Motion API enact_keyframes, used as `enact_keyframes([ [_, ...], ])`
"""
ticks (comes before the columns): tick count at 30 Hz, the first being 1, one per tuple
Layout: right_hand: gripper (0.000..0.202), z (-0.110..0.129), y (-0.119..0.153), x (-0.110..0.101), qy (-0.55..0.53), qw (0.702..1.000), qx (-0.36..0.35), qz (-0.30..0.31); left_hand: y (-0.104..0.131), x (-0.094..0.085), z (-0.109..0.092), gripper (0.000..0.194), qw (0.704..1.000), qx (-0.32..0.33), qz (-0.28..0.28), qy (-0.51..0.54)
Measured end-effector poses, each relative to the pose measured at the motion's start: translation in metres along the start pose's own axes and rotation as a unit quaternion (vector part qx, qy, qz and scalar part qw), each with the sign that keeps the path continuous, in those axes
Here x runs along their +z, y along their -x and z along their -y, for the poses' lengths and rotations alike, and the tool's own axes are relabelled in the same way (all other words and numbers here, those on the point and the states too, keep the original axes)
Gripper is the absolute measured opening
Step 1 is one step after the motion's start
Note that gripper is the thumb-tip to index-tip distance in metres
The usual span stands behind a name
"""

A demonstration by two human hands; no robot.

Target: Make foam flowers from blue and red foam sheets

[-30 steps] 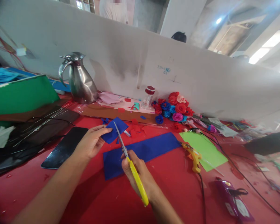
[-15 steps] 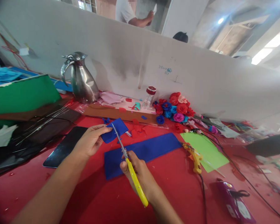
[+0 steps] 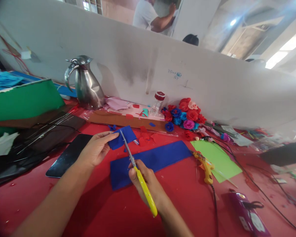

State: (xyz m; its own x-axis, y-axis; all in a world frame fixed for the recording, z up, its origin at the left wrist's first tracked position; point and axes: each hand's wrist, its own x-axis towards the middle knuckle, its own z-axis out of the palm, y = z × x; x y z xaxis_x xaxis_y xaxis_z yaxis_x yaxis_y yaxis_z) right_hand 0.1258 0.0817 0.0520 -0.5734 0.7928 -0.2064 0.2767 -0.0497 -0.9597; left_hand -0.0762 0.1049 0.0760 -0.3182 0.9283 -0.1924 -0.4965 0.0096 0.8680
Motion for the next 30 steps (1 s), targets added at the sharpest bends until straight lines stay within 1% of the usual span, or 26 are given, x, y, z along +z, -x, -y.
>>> enact_keyframes([
  [4, 0.048, -0.004, -0.001, 0.0, -0.007, 1.0, 0.012, 0.0, 0.003, 0.003, 0.004, 0.022, 1.0, -0.016, 0.016, 0.004],
  [8, 0.047, -0.003, -0.001, -0.001, 0.012, 1.0, 0.003, 0.004, 0.004, 0.005, 0.005, 0.021, 1.0, -0.02, 0.002, 0.007],
  [12, 0.047, 0.005, 0.002, -0.003, 0.056, 0.998, -0.023, 0.009, 0.004, 0.008, 0.004, 0.019, 0.999, -0.03, -0.02, 0.01],
  [16, 0.043, 0.015, 0.004, -0.008, 0.125, 0.99, -0.068, 0.009, 0.005, 0.01, 0.004, 0.016, 0.999, -0.032, -0.025, 0.008],
  [18, 0.043, 0.018, 0.004, -0.009, 0.139, 0.987, -0.079, 0.016, 0.005, 0.011, 0.005, 0.015, 0.999, -0.026, -0.029, 0.007],
  [22, 0.045, 0.019, 0.004, -0.008, 0.126, 0.989, -0.08, 0.012, 0.006, 0.011, 0.005, 0.014, 0.999, -0.023, -0.028, 0.001],
  [27, 0.05, 0.015, 0.004, -0.006, 0.09, 0.995, -0.051, 0.016, 0.006, 0.01, 0.003, 0.014, 0.999, -0.03, -0.028, -0.011],
  [30, 0.053, 0.012, 0.003, -0.006, 0.074, 0.996, -0.042, 0.019, 0.006, 0.008, 0.002, 0.014, 0.999, -0.03, -0.018, -0.014],
])
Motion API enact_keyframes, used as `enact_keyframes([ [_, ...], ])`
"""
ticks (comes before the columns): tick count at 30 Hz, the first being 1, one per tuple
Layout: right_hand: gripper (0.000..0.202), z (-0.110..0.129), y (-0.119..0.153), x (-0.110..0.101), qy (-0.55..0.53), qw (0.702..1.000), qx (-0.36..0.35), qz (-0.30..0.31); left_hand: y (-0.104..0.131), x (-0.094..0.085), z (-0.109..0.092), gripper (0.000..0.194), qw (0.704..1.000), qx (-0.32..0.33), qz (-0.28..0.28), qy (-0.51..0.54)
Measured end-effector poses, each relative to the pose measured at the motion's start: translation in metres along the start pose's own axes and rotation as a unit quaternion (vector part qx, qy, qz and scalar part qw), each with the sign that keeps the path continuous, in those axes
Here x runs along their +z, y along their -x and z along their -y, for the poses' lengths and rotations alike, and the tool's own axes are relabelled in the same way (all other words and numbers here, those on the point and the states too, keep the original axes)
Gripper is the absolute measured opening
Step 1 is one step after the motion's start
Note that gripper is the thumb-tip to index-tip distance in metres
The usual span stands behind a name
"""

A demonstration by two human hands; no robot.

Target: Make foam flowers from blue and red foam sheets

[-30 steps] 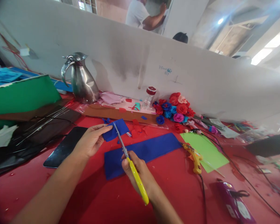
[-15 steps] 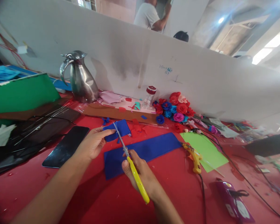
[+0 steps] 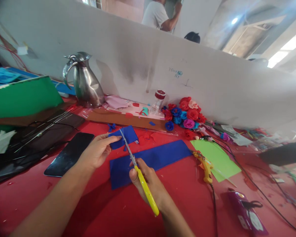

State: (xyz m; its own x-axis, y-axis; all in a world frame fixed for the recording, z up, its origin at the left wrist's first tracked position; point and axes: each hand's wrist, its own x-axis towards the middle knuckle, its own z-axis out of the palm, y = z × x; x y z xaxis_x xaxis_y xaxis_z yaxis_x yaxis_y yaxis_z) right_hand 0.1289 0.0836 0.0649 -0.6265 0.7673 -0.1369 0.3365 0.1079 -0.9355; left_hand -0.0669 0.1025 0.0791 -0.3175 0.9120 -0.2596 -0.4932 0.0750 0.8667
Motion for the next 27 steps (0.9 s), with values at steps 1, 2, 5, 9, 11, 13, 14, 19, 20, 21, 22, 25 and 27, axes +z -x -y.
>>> enact_keyframes([
  [1, 0.053, -0.001, 0.0, 0.0, -0.004, 1.0, 0.003, 0.001, 0.0, -0.001, 0.0, 0.014, 1.0, 0.001, 0.005, -0.001],
  [2, 0.053, -0.002, 0.0, 0.0, -0.009, 1.0, 0.006, 0.002, -0.001, -0.001, 0.0, 0.014, 1.0, 0.003, 0.008, -0.002],
  [5, 0.052, -0.005, -0.001, 0.001, -0.018, 1.0, 0.018, 0.005, -0.002, -0.003, 0.0, 0.012, 1.0, 0.007, 0.009, -0.015],
  [9, 0.049, -0.01, -0.002, 0.003, -0.022, 0.999, 0.032, -0.008, -0.003, -0.004, 0.0, 0.008, 0.999, 0.007, 0.009, -0.03],
  [11, 0.05, -0.013, -0.002, 0.004, -0.024, 0.999, 0.039, -0.016, -0.004, -0.004, 0.0, 0.007, 0.999, 0.0, 0.006, -0.035],
  [13, 0.051, -0.014, -0.003, 0.005, -0.028, 0.998, 0.045, -0.019, -0.004, -0.004, 0.0, 0.007, 0.999, -0.005, 0.002, -0.037],
  [14, 0.052, -0.014, -0.004, 0.005, -0.031, 0.998, 0.047, -0.02, -0.005, -0.004, 0.001, 0.007, 0.999, -0.005, 0.001, -0.037],
  [19, 0.054, -0.007, -0.005, 0.007, -0.017, 0.997, 0.064, -0.029, -0.008, -0.002, 0.004, 0.01, 1.0, -0.007, -0.005, -0.025],
  [20, 0.054, -0.006, -0.005, 0.008, -0.01, 0.997, 0.067, -0.031, -0.009, -0.002, 0.004, 0.011, 1.0, -0.01, -0.008, -0.019],
  [21, 0.054, -0.005, -0.005, 0.008, -0.005, 0.997, 0.069, -0.034, -0.009, -0.002, 0.004, 0.013, 1.0, -0.015, -0.009, -0.014],
  [22, 0.053, -0.004, -0.006, 0.008, -0.002, 0.997, 0.069, -0.036, -0.01, -0.002, 0.005, 0.014, 1.0, -0.019, -0.009, -0.01],
  [25, 0.051, -0.008, -0.006, 0.007, 0.005, 0.998, 0.047, -0.034, -0.011, -0.003, 0.006, 0.015, 1.0, -0.021, -0.008, -0.019],
  [27, 0.05, -0.013, -0.006, 0.006, 0.017, 0.999, 0.027, -0.027, -0.01, -0.004, 0.007, 0.011, 0.998, -0.022, -0.004, -0.051],
])
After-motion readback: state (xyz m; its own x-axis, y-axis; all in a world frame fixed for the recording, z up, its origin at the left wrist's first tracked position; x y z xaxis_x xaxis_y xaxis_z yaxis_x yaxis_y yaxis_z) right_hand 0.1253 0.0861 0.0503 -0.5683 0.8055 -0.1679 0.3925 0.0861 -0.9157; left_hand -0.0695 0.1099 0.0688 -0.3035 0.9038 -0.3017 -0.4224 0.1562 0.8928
